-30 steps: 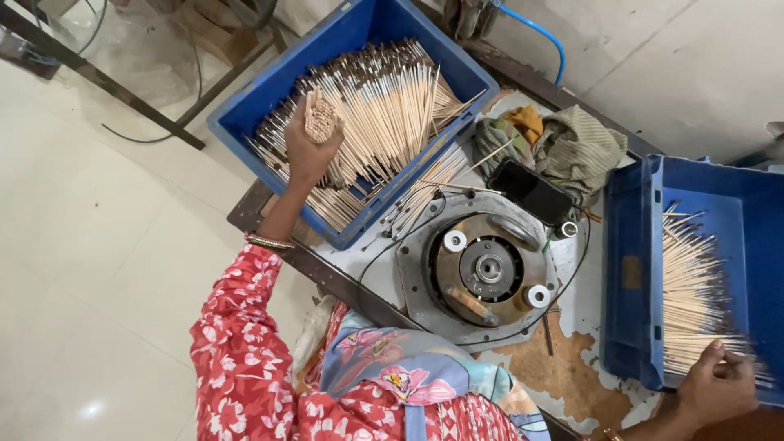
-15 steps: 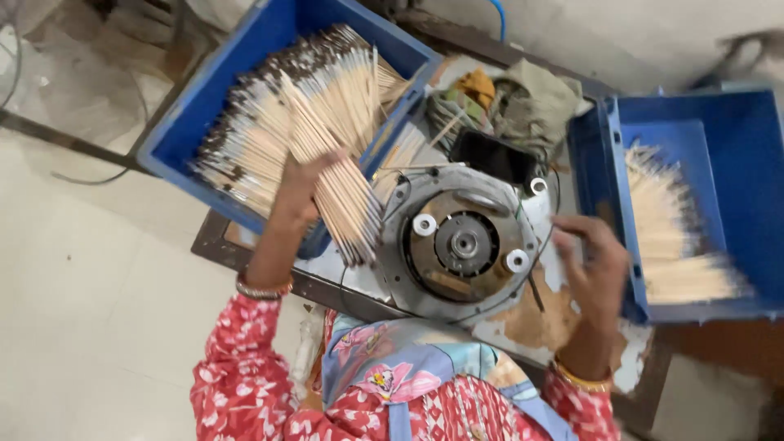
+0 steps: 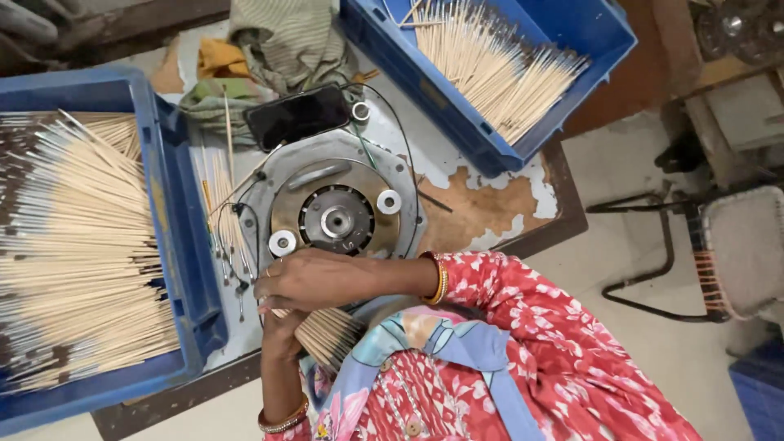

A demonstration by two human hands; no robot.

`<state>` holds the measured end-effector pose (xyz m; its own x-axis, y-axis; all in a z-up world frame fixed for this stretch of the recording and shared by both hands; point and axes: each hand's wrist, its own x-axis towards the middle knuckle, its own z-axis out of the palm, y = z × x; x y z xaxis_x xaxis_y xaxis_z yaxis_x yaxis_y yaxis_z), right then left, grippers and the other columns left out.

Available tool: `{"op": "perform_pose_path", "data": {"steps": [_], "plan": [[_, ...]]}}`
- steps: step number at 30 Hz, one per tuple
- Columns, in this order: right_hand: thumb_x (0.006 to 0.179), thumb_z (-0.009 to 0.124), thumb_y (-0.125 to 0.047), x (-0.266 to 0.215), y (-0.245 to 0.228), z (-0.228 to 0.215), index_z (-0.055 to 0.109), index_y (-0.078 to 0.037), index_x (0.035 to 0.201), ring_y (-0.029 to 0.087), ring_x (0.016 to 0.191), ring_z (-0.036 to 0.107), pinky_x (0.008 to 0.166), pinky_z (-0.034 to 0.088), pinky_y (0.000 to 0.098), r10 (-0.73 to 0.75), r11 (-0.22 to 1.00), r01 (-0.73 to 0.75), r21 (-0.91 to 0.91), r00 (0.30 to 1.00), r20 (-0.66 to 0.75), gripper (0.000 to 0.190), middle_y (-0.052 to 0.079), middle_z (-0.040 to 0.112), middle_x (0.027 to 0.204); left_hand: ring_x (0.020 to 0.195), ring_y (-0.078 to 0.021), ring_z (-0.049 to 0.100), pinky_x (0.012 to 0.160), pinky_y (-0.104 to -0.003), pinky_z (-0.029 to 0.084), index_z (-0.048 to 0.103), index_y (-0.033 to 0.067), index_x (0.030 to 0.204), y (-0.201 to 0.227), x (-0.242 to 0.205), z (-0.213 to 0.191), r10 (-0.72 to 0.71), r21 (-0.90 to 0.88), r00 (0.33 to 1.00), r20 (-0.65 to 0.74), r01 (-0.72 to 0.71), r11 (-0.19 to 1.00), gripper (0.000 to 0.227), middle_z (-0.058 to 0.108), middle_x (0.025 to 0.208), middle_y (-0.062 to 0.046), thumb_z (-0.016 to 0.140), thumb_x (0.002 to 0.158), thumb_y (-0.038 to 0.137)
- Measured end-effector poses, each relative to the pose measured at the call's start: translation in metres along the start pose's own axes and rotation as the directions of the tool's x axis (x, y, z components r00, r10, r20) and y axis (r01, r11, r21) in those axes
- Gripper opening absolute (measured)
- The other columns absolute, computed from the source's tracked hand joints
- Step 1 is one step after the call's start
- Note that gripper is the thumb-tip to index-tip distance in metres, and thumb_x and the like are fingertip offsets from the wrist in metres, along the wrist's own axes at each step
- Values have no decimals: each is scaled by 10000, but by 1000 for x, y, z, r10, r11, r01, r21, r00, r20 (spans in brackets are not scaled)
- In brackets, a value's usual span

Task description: The person stands at a workstation and repeatedly feeds bundles of thin wooden sticks into a central rotating machine. They transfer the processed sticks from the machine into a blue plastic bin on the right side of the frame.

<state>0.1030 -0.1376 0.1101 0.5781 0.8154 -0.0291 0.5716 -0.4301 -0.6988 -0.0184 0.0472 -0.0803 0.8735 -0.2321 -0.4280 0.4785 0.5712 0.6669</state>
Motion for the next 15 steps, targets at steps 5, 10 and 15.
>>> {"op": "perform_pose_path", "data": {"steps": [5,10,15], "plan": [[1021,617,-326,-21,-4,-4,627,-67,1294,358,1052,687,908,553,441,-58,987,92,134,969,-239,376,146,675,1149,969,-223,715,832,-359,604,561,-68,1254,23,3,39,125,229,983,133,-153,961,496,692,1106,-125,719,784,-45],[933,757,-370,-54,23,16,609,-41,1161,352,903,677,785,558,421,182,973,-146,180,962,-204,426,154,639,1029,915,-219,757,834,-353,618,635,-55,1173,38,-10,64,150,375,979,-137,-89,923,470,751,1043,-137,816,746,19],[1096,559,-241,-82,52,-37,637,13,1128,152,911,753,749,588,288,485,726,-175,665,816,-314,268,111,751,1037,811,-199,736,758,-336,619,667,-73,1071,74,-6,72,290,403,933,-214,-186,896,406,752,952,-139,904,767,55]]}}
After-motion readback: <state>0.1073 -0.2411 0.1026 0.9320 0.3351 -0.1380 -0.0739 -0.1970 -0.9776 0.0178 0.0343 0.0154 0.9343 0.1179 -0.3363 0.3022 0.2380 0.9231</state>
